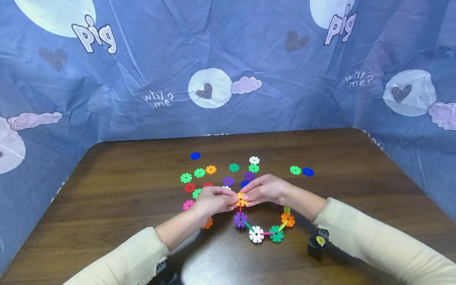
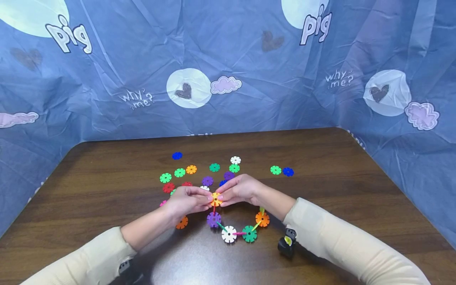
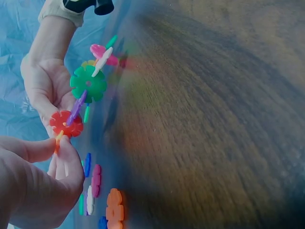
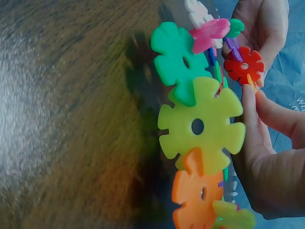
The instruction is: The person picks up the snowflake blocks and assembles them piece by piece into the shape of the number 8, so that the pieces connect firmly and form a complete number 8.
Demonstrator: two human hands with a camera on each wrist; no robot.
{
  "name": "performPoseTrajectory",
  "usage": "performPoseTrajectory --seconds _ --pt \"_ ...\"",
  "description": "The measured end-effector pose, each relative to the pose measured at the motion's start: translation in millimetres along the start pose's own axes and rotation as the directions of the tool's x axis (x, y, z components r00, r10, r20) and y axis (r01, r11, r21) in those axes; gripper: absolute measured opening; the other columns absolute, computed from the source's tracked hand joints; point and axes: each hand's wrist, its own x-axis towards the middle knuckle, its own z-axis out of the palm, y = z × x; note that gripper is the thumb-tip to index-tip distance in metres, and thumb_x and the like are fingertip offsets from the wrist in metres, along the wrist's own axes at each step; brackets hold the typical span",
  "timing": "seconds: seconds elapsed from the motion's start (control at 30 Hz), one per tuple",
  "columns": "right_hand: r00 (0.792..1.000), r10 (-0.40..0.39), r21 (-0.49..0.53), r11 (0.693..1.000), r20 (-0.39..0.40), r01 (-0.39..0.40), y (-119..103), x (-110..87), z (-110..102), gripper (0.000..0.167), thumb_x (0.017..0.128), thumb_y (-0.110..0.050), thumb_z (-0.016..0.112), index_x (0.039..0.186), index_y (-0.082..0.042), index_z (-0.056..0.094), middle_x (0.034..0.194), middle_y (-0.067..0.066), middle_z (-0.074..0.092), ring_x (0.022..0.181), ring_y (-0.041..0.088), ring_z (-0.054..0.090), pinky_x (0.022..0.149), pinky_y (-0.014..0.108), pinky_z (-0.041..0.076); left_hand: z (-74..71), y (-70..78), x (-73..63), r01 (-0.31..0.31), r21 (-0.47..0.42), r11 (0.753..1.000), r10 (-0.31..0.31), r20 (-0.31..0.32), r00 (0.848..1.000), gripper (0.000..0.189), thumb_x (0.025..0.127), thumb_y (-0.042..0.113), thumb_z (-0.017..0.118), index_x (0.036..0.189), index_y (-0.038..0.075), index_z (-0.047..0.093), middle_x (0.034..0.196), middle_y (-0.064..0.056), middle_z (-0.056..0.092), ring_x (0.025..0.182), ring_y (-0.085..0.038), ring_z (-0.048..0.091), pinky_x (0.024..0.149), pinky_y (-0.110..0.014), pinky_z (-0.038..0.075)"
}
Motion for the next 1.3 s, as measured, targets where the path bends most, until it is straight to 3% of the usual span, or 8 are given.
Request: performPoseTrajectory --seconds 0.23,0.43,0.63,0.77,0.87,0.97,1.07,1.3 --pt "0.999 -0.019 -0.020 1.000 -0.031 0.019 0 -0.9 -5 0.034 0.089 -0.001 0.064 0.119 0.012 0.060 0.090 0.007 0.075 0.080 0.013 0.072 0.085 0.036 0.058 -0.3 -1.8 4.2 0.003 0.005 1.000 -0.003 -0.010 1.000 0.015 0.086 0.001 0.068 0.099 -0.006 0.069 0.086 -0.011 0.073 0.069 -0.010 0.067 0.078 -0.031 0.060" --pt "0.988 -0.101 -0.125 0.988 -0.119 0.086 -4 -7.8 -31 0.039 0.089 -0.005 0.065 0.121 0.015 0.057 0.103 0.019 0.073 0.084 0.016 0.072 0.086 0.040 0.058 -1.2 -1.6 6.0 -0.004 -0.019 1.000 0.004 -0.027 1.000 0.016 0.084 -0.002 0.068 0.100 -0.007 0.070 0.080 -0.007 0.073 0.065 -0.009 0.066 0.075 -0.030 0.060" --pt "0.950 -0.183 -0.289 0.951 -0.255 0.106 -7 -15.0 -69 0.041 0.088 -0.008 0.068 0.120 0.015 0.057 0.106 0.022 0.072 0.084 0.015 0.072 0.086 0.040 0.058 -3.5 -0.9 6.0 -0.004 -0.019 1.000 0.004 -0.014 1.000 0.015 0.085 -0.002 0.067 0.099 -0.007 0.070 0.082 -0.009 0.073 0.065 -0.009 0.065 0.074 -0.030 0.061" --pt "0.906 -0.207 -0.385 0.921 -0.369 0.054 -6 -18.2 -95 0.039 0.087 -0.011 0.070 0.117 0.012 0.061 0.098 0.015 0.075 0.077 0.010 0.071 0.080 0.035 0.060 -3.9 -0.8 6.2 0.003 -0.023 1.000 -0.003 -0.005 1.000 0.015 0.085 -0.002 0.067 0.099 -0.007 0.070 0.082 -0.008 0.073 0.065 -0.010 0.065 0.074 -0.029 0.061" --pt "0.859 -0.245 -0.506 0.863 -0.450 -0.019 -3 -19.1 -112 0.034 0.086 -0.017 0.072 0.111 0.006 0.067 0.090 0.007 0.076 0.073 0.007 0.068 0.073 0.027 0.058 -4.1 -1.1 7.0 0.003 -0.034 0.999 -0.003 -0.005 1.000 0.015 0.085 -0.003 0.067 0.099 -0.007 0.069 0.080 -0.007 0.072 0.065 -0.009 0.065 0.074 -0.029 0.061" --pt "0.821 -0.305 -0.655 0.748 -0.483 -0.108 2 -19.2 -126 0.031 0.083 -0.021 0.074 0.105 0.000 0.071 0.089 0.010 0.076 0.079 0.016 0.069 0.073 0.026 0.052 -4.4 -0.8 7.6 0.005 -0.042 0.999 -0.005 -0.009 1.000 0.015 0.085 -0.003 0.067 0.099 -0.007 0.069 0.079 -0.006 0.072 0.065 -0.009 0.065 0.075 -0.030 0.061" --pt "0.811 -0.345 -0.747 0.645 -0.472 -0.161 8 -19.4 -137 0.032 0.079 -0.020 0.077 0.103 0.000 0.071 0.097 0.016 0.074 0.090 0.028 0.067 0.077 0.033 0.049 -4.4 -0.2 7.7 0.013 -0.052 0.999 -0.014 -0.011 1.000 0.015 0.084 -0.004 0.067 0.099 -0.008 0.069 0.079 -0.006 0.072 0.065 -0.010 0.065 0.075 -0.030 0.061" --pt "0.812 -0.319 -0.787 0.563 -0.489 -0.253 14 -20.7 -149 0.022 0.074 -0.012 0.080 0.091 0.000 0.074 0.084 0.013 0.074 0.081 0.024 0.064 0.080 0.040 0.051 -5.7 2.0 9.3 0.021 -0.067 0.998 -0.021 -0.003 1.000 0.017 0.084 -0.004 0.067 0.101 -0.009 0.068 0.075 -0.002 0.071 0.064 -0.009 0.065 0.069 -0.024 0.060"
